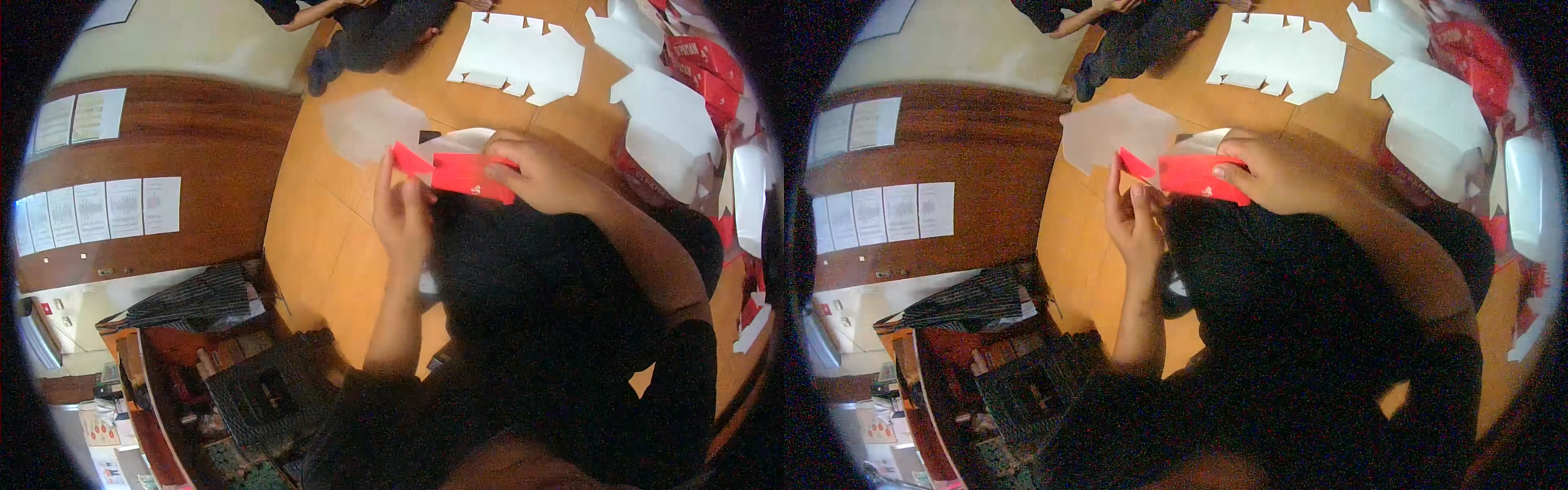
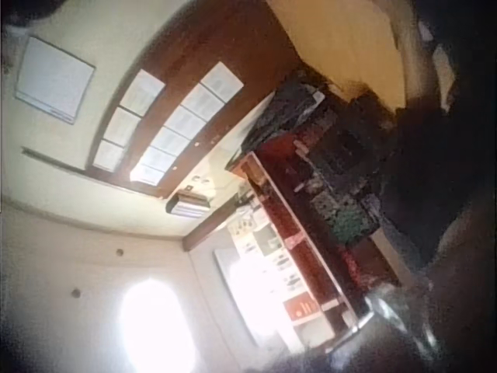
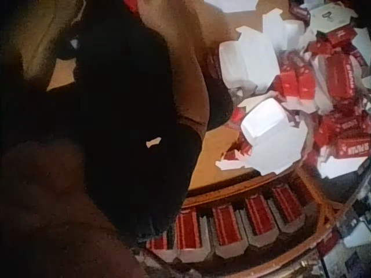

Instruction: The person sits on the floor and repeatedly folds flat white cardboard pieces into small red-and-white boxes. They fold the sides, tuck flaps, and place the finished boxes into a growing pile on the floor. Another person is visible in the background performing a similar task.

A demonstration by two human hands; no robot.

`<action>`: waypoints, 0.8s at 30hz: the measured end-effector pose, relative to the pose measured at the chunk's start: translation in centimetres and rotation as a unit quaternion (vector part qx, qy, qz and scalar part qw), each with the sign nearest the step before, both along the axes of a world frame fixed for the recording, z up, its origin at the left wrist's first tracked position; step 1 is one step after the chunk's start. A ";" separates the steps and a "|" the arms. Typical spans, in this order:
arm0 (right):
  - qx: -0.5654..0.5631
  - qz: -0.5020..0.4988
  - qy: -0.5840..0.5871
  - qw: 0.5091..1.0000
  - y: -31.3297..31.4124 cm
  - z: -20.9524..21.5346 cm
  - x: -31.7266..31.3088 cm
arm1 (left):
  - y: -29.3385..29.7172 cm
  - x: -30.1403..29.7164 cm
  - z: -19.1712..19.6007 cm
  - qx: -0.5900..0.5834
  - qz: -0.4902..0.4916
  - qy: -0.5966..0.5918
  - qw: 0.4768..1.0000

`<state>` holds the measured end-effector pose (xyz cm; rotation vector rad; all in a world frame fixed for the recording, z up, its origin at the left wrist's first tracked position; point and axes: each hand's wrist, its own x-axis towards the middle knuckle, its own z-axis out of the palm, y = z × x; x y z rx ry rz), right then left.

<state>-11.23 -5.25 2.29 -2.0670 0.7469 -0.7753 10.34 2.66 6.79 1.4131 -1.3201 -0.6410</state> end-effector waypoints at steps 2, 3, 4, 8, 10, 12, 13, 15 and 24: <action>0.019 -0.029 0.010 0.999 0.5 0.9 -0.5 | -1.2 0.5 0.7 0.033 -0.017 0.018 0.999; 0.026 -0.039 0.011 0.999 0.7 1.3 -0.5 | -2.2 1.6 -0.1 0.038 -0.015 0.050 0.998; 0.044 -0.055 0.012 0.997 0.8 1.4 -0.4 | -2.1 2.4 -0.6 0.029 -0.019 0.040 0.999; 0.044 -0.066 0.041 0.996 0.9 1.4 -0.6 | -2.1 1.8 -0.3 -0.008 -0.049 -0.072 0.996; 0.034 -0.045 0.053 0.997 1.3 1.9 -0.6 | -1.7 0.8 0.2 0.011 -0.044 -0.139 0.989; 0.041 -0.034 0.054 0.997 1.4 2.7 -0.6 | -1.7 0.0 0.5 0.060 -0.020 -0.173 0.983; 0.044 -0.032 0.048 0.997 1.5 2.7 -0.6 | -1.6 -0.2 0.2 0.045 0.007 -0.163 0.986; 0.048 -0.029 0.033 0.998 1.5 2.9 -0.6 | -1.5 -0.4 -0.1 0.012 0.062 -0.147 0.987; -0.113 -0.050 -0.005 0.992 1.1 1.1 -0.4 | -1.3 -1.1 -1.2 0.063 -0.096 -0.201 0.973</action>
